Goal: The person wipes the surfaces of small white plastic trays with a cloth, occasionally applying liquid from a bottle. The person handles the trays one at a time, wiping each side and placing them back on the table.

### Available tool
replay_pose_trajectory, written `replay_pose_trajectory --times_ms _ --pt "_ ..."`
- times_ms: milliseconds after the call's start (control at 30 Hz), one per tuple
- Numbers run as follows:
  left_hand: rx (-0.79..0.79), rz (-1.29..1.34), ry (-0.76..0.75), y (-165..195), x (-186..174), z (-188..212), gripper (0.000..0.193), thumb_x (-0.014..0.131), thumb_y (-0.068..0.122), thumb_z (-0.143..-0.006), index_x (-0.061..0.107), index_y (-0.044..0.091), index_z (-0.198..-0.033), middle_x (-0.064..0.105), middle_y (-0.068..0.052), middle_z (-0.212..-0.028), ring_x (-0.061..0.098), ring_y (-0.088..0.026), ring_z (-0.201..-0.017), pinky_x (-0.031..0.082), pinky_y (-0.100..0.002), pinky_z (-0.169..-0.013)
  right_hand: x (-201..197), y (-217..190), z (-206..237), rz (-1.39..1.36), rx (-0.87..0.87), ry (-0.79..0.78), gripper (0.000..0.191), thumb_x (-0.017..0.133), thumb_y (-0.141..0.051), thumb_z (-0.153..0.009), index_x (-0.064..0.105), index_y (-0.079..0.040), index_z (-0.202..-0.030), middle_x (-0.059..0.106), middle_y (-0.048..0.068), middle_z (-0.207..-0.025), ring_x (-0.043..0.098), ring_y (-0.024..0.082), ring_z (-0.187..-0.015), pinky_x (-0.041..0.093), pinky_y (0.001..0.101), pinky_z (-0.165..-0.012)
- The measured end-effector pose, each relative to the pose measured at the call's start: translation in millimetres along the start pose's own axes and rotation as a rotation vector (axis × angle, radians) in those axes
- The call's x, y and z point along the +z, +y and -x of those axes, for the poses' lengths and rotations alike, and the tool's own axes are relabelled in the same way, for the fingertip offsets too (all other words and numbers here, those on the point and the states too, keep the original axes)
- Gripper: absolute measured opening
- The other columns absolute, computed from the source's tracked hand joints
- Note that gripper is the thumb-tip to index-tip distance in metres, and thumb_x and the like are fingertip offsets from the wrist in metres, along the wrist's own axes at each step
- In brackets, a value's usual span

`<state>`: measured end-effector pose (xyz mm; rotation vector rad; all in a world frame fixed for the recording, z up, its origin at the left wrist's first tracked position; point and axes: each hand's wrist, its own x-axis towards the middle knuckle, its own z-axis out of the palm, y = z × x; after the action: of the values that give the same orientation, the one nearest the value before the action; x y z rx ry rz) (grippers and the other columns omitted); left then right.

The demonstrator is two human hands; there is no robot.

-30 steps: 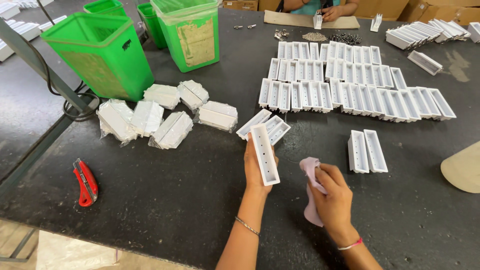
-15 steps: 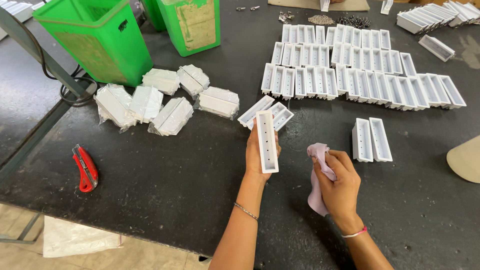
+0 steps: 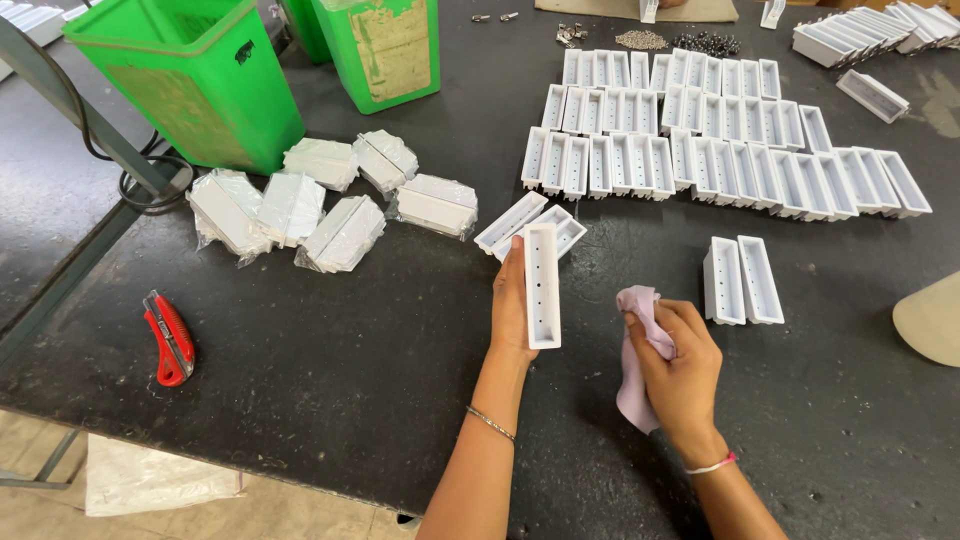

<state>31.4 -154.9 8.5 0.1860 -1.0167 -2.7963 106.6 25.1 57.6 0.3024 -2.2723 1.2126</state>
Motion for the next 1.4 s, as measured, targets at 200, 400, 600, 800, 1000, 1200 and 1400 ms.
replay_pose_trajectory --times_ms 200,400,600,800,1000,1200,1400 --pt "0.091 -0.076 -0.026 -1.8 -1.6 3.3 0.058 0.059 0.053 -0.104 0.069 0.002 -0.128 0.063 0.004 -0.091 0.054 -0.004 -0.075 0.046 -0.022 -0.063 -8.3 10.5 -2.9 0.042 0.007 0.048 0.022 0.076 -0.012 -0.092 0.071 0.002 -0.108 0.070 0.011 -0.111 0.071 0.023 -0.094 0.053 0.0318 -0.082" --pt "0.208 -0.161 0.035 51.8 -9.9 20.7 0.061 0.060 0.051 -0.098 0.066 0.000 -0.130 0.071 -0.006 -0.116 0.065 -0.013 -0.103 0.052 -0.030 -0.092 -20.7 17.5 7.1 0.018 -0.043 0.071 0.022 0.076 -0.013 -0.097 0.070 0.003 -0.111 0.070 0.012 -0.110 0.069 0.024 -0.096 0.052 0.0328 -0.086" --pt "0.665 -0.959 0.136 166.4 -71.6 77.4 0.043 0.066 0.039 -0.103 0.070 0.005 -0.129 0.067 -0.005 -0.108 0.057 -0.011 -0.097 0.049 -0.026 -0.088 -32.2 34.6 22.2 0.011 -0.148 0.044 0.024 0.081 -0.013 -0.104 0.068 0.007 -0.108 0.069 0.014 -0.107 0.068 0.023 -0.096 0.052 0.0310 -0.088" --pt "0.622 -1.192 0.277 226.9 -125.3 128.7 0.034 0.072 0.025 -0.095 0.067 0.004 -0.121 0.073 -0.004 -0.104 0.068 -0.010 -0.094 0.054 -0.026 -0.083 -34.6 48.8 23.2 0.045 -0.203 0.030 0.021 0.081 -0.009 -0.106 0.070 0.007 -0.111 0.069 0.015 -0.109 0.069 0.024 -0.096 0.053 0.0312 -0.090" --pt "0.730 -1.464 0.177 258.5 -120.9 146.8 0.029 0.075 0.020 -0.093 0.069 0.008 -0.118 0.072 -0.009 -0.109 0.071 -0.026 -0.098 0.054 -0.033 -0.085 -27.2 50.4 23.9 0.058 -0.197 0.000 0.019 0.078 -0.008 -0.106 0.069 0.007 -0.113 0.067 0.016 -0.109 0.067 0.025 -0.095 0.053 0.0321 -0.089" --pt "0.660 -1.599 0.178 265.3 -111.7 155.3 0.029 0.077 0.023 -0.088 0.070 0.014 -0.114 0.071 -0.009 -0.108 0.069 -0.034 -0.098 0.053 -0.040 -0.081 -24.3 61.6 29.6 0.111 -0.244 0.038 0.021 0.078 -0.010 -0.105 0.067 0.007 -0.110 0.066 0.016 -0.110 0.069 0.026 -0.098 0.055 0.0324 -0.092" --pt "0.576 -1.713 0.256 265.4 -120.1 153.7 0.029 0.076 0.030 -0.089 0.071 0.017 -0.114 0.071 -0.007 -0.109 0.068 -0.034 -0.100 0.053 -0.044 -0.082 -26.4 62.7 32.5 0.063 -0.176 -0.001 0.020 0.078 -0.011 -0.107 0.069 0.007 -0.108 0.066 0.014 -0.108 0.066 0.023 -0.094 0.054 0.0309 -0.091"
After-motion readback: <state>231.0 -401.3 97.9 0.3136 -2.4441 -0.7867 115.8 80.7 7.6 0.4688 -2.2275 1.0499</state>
